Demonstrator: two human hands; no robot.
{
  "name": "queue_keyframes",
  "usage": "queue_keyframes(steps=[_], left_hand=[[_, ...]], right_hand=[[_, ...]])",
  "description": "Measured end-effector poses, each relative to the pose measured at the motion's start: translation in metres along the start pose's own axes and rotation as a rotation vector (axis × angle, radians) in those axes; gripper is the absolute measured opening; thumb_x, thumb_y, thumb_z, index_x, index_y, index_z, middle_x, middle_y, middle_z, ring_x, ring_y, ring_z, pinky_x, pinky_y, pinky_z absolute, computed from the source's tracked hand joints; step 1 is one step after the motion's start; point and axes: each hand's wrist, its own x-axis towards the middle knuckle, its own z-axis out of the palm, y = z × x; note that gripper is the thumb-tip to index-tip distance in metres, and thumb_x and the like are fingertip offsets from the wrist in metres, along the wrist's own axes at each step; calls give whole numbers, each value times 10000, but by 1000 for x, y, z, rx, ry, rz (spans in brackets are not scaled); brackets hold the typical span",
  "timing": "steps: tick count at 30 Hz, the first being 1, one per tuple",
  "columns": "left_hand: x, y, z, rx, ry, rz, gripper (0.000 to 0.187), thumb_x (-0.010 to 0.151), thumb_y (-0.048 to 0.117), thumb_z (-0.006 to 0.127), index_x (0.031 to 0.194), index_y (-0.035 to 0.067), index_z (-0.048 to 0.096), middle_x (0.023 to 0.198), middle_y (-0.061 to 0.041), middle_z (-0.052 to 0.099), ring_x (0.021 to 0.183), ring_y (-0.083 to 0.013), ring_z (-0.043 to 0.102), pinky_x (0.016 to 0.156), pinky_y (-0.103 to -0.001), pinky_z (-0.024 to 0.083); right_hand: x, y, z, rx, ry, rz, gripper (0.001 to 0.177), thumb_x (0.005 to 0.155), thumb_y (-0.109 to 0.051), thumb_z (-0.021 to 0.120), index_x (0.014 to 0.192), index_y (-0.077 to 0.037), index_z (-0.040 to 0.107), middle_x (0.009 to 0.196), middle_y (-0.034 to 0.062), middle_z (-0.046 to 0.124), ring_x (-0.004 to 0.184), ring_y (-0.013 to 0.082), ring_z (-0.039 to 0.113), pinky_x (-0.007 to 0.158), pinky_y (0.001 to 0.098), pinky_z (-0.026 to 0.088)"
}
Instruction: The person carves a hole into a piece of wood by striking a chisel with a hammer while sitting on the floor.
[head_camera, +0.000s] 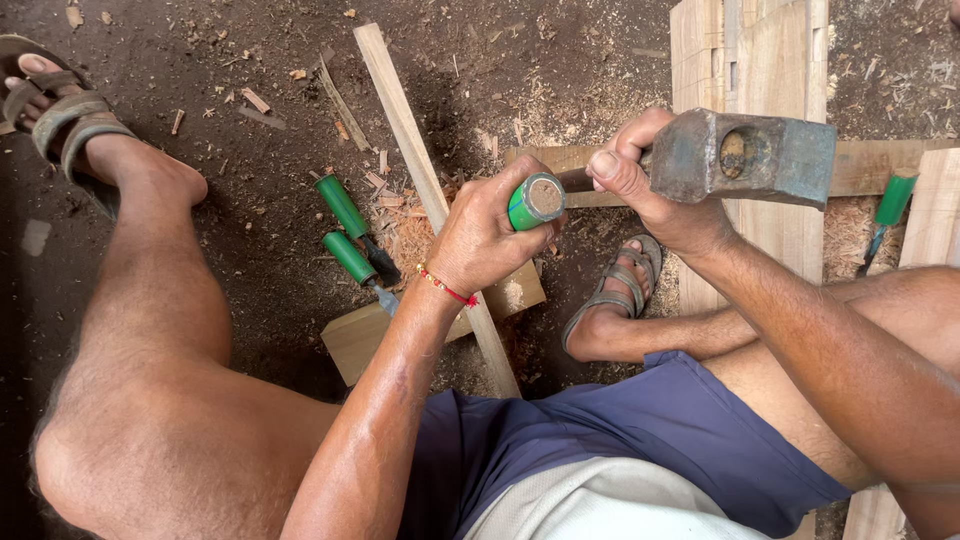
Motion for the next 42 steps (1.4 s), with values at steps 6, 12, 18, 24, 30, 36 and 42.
queue_keyframes(steps=[6, 12, 18, 24, 30, 36, 42], left_hand=[[1, -4, 1, -6, 8, 35, 243, 802, 122, 765, 1011, 107, 640, 857, -61, 755, 831, -204, 790, 737, -352, 599], [2, -6, 2, 15, 23, 65, 241, 808, 112, 761, 1011, 105, 632, 878, -70, 753, 847, -211, 786, 758, -354, 598], [3, -5, 3, 37, 20, 31, 251, 799, 115, 767, 1008, 101, 630, 861, -75, 751, 844, -213, 787, 747, -357, 597], [1, -5, 5, 48, 34, 44, 252, 791, 97, 765, 1004, 88, 631, 841, -95, 733, 825, -231, 777, 730, -368, 584], [2, -5, 6, 26, 12, 47, 255, 787, 99, 757, 1017, 93, 647, 836, -94, 736, 815, -230, 781, 726, -364, 585], [2, -1, 6, 46, 0, 12, 243, 792, 115, 762, 1011, 93, 660, 811, -89, 738, 794, -222, 783, 713, -368, 586], [1, 0, 6, 42, 4, 25, 245, 792, 114, 767, 1011, 91, 658, 814, -85, 738, 791, -225, 779, 707, -369, 583]], right_hand=[[0, -2, 0, -16, 10, 10, 241, 1082, -234, 683, 958, -131, 503, 854, 18, 604, 865, 120, 683, 751, 302, 612], [-1, -3, 1, 30, 9, 21, 251, 1081, -238, 699, 962, -126, 507, 859, 18, 602, 859, 115, 673, 747, 297, 602], [-2, -5, 2, 48, 12, 21, 259, 1079, -244, 706, 971, -124, 504, 884, 26, 613, 880, 120, 668, 767, 301, 594], [-1, -3, 2, 20, -1, 20, 267, 1070, -262, 702, 962, -122, 501, 865, 22, 604, 850, 115, 661, 732, 293, 580], [-3, -3, 4, 26, -10, 37, 276, 1066, -286, 697, 959, -133, 493, 869, 13, 588, 853, 107, 655, 729, 291, 590], [-5, -2, 4, 6, -22, 27, 280, 1064, -301, 696, 953, -137, 499, 880, 14, 585, 867, 110, 649, 745, 298, 588], [-6, 2, 5, -59, -37, 4, 278, 1066, -314, 683, 956, -136, 499, 870, -3, 580, 861, 95, 635, 758, 283, 569]])
